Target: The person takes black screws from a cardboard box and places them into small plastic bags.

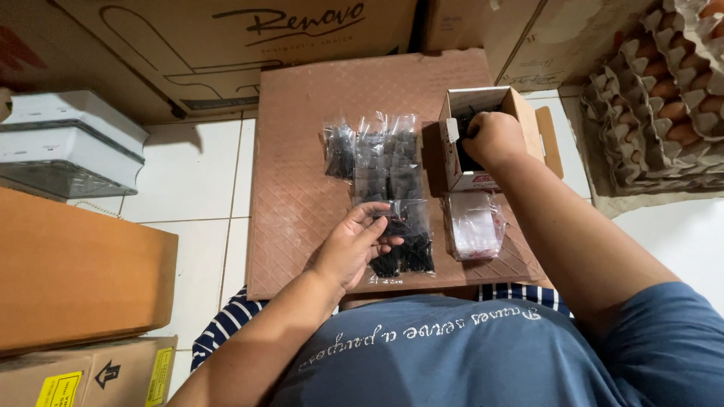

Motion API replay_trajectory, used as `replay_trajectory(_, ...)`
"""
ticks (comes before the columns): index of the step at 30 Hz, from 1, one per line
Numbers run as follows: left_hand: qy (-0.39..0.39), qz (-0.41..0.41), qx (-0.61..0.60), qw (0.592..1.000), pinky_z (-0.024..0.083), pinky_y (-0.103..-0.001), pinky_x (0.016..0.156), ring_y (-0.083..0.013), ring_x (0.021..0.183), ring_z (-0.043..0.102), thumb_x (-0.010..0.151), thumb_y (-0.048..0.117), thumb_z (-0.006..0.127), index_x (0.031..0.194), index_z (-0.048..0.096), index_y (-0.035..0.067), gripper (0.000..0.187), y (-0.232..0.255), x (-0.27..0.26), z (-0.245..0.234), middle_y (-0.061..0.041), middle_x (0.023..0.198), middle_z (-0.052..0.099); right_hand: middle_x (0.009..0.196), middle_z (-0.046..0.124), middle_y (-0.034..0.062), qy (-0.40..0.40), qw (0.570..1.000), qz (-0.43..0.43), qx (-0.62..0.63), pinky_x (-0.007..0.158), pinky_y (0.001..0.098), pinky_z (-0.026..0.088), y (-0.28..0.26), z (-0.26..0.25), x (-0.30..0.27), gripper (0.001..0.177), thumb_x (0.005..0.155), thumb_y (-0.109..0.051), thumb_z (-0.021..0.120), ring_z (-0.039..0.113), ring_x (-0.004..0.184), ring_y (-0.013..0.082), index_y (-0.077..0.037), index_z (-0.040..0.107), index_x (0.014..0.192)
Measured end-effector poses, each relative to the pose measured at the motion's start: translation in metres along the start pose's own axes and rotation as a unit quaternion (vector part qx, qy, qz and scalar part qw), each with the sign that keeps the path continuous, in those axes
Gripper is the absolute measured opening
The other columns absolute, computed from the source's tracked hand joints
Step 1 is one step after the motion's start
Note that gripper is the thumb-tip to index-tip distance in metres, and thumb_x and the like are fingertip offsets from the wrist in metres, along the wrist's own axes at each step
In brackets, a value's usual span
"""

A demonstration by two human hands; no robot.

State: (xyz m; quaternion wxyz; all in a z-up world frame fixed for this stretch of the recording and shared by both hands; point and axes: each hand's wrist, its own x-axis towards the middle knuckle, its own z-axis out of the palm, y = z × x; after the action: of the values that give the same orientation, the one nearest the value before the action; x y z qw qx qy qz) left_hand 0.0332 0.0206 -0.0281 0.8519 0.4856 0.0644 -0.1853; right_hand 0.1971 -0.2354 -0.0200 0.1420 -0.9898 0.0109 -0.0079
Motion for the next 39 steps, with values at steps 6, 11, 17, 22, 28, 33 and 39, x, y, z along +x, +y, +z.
replay_trajectory(6,0.002,0.006,0.001,1.0,0.053,-0.018,0.053,-0.0211,0.068,0.067,0.083,0.015,0.059,0.105,0.055,0.015,0.022,0.003,-0.001,0.0,-0.006,0.091,0.064,0.08,0.063,0.0067,0.041,0.999,0.015,0.018,0.071,0.0405,0.052,0.016,0.014,0.011,0.021,0.072,-0.023,0.06,0.061,0.083,0.0289,-0.018,0.067,0.091)
replay_trajectory(11,0.001,0.009,-0.001,1.0,0.054,-0.019,0.053,-0.0209,0.068,0.066,0.083,0.015,0.059,0.105,0.054,0.014,0.022,0.006,-0.004,0.003,-0.005,0.09,0.064,0.086,0.061,0.0071,0.061,0.997,-0.001,0.047,0.073,0.0398,0.051,0.021,0.018,0.011,0.022,0.074,-0.025,0.062,0.06,0.087,0.0292,-0.019,0.068,0.094)
replay_trajectory(17,0.0,0.007,-0.005,1.0,0.054,-0.019,0.053,-0.0212,0.068,0.066,0.083,0.014,0.059,0.104,0.055,0.014,0.022,0.005,-0.003,0.003,-0.005,0.09,0.064,0.09,0.061,0.0077,0.017,0.998,-0.037,0.043,0.076,0.0398,0.05,0.002,0.002,-0.003,0.022,0.074,-0.021,0.064,0.06,0.09,0.029,-0.017,0.068,0.095)
replay_trajectory(22,0.003,0.009,-0.006,1.0,0.054,-0.019,0.053,-0.0215,0.068,0.066,0.084,0.014,0.058,0.105,0.054,0.014,0.021,0.005,-0.002,0.002,-0.005,0.09,0.064,0.092,0.06,0.0082,0.015,0.997,-0.054,0.046,0.078,0.0416,0.049,0.009,0.009,0.002,0.022,0.074,-0.021,0.063,0.058,0.092,0.03,-0.018,0.067,0.095)
replay_trajectory(28,0.004,0.011,-0.021,1.0,0.055,-0.02,0.053,-0.0229,0.068,0.067,0.083,0.015,0.059,0.104,0.055,0.015,0.022,0.007,-0.003,0.002,-0.006,0.091,0.064,0.087,0.063,0.0096,0.103,0.966,0.006,0.239,0.075,0.0406,0.045,0.017,-0.002,-0.008,0.023,0.083,-0.022,0.062,0.059,0.09,0.0284,-0.013,0.062,0.104)
replay_trajectory(33,0.005,0.017,-0.025,1.0,0.055,-0.02,0.054,-0.0229,0.069,0.066,0.084,0.016,0.058,0.107,0.054,0.014,0.023,0.006,-0.005,0.004,-0.005,0.091,0.063,0.085,0.065,0.0061,0.047,0.957,0.027,0.286,0.073,0.0349,0.046,-0.003,-0.04,-0.053,0.019,0.08,-0.026,0.065,0.06,0.087,0.0216,-0.02,0.066,0.097)
replay_trajectory(39,0.002,0.024,-0.029,0.999,0.055,-0.021,0.054,-0.0226,0.069,0.067,0.085,0.019,0.056,0.108,0.055,0.014,0.023,0.011,-0.013,0.017,-0.008,0.09,0.065,0.078,0.066,0.0132,-0.047,0.942,0.016,0.332,0.071,0.031,0.046,-0.045,-0.108,-0.138,0.022,0.07,-0.012,0.07,0.06,0.071,0.0194,-0.008,0.068,0.091)
